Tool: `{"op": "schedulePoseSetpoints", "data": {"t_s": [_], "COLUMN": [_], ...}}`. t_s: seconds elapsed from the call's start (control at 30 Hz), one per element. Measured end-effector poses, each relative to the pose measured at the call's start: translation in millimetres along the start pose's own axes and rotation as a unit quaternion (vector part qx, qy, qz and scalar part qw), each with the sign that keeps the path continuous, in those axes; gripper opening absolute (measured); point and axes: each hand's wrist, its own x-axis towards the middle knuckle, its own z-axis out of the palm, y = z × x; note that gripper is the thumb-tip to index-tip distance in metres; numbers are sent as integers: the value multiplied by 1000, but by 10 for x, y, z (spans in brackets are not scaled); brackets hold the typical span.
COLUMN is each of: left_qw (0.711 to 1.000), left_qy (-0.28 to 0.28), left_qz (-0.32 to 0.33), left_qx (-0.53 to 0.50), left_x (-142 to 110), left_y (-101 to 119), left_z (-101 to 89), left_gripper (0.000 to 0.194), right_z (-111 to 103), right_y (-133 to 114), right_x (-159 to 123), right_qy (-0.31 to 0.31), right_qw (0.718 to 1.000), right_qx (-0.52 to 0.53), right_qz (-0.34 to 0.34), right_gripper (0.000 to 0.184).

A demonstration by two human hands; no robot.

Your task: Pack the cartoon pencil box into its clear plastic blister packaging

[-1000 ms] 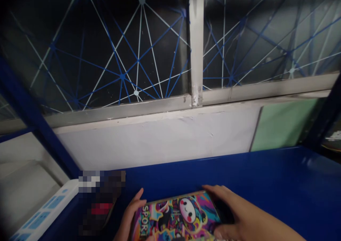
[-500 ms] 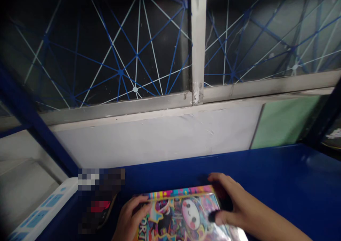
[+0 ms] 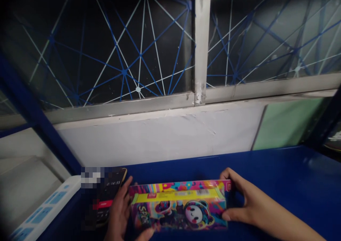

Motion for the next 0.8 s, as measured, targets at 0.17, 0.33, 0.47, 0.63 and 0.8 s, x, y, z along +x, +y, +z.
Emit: {"op": "schedulePoseSetpoints", "data": {"t_s": [0.17,0.33,0.47,0.63,0.8], "left_qw": [996,994,995,998,999], "left_qy": [-35,-43,-7,0,-36], "left_qz": [-55,-82,-79,-23,3], "left_qx": [-61,-63,-56,-50,-22], "left_x": [22,81,35,-11,-12], "left_y": [-55,-82,-130,-191,-186], "left_z": [13,-40,-26,5,-25], "left_gripper": [90,88,82,53,37], "right_z": [13,52,71,68,51], "right_y": [44,42,58,168,160], "right_x": [27,58,72,109,124], "right_qy": [-3,3,44,94,41], "right_qw": [1000,998,998,992,983], "right_qx": [28,61,32,-73,-172], "right_qz": [9,9,-9,-42,-59], "right_gripper": [50,55,54,49,27]}}
